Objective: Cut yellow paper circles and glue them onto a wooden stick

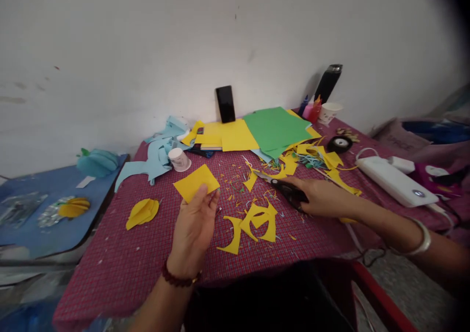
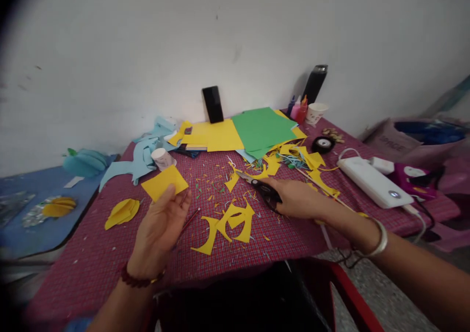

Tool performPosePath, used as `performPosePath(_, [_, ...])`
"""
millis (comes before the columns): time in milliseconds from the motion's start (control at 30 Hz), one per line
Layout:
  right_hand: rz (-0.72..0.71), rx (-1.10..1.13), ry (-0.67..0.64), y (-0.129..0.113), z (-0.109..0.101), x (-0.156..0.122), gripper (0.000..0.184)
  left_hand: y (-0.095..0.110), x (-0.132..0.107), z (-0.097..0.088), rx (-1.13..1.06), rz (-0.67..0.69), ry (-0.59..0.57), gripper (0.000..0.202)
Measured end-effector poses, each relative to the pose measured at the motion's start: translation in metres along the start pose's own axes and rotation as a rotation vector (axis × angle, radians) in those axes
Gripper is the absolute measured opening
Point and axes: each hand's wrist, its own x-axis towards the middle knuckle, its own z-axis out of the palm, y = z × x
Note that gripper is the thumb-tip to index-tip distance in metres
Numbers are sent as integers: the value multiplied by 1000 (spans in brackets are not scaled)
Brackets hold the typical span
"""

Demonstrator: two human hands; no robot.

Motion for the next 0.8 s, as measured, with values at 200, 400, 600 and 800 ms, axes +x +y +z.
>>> performPosePath(200, [-125,1086,-193,-50,12,-36,92,-14,-44,19,-132,-39,72,14])
performPosePath(400, [-242,1595,39,-112,72,-63,85,-36,-81,31,-183,24,-5,13])
performPosePath(600, [-257,1591,137,-124,76,-72,70,-47,-87,27,-159,148,-93,22])
performPosePath(800, [-269,1660,170,-120,78,-72,64,-49,-87,28,-137,186,-97,23])
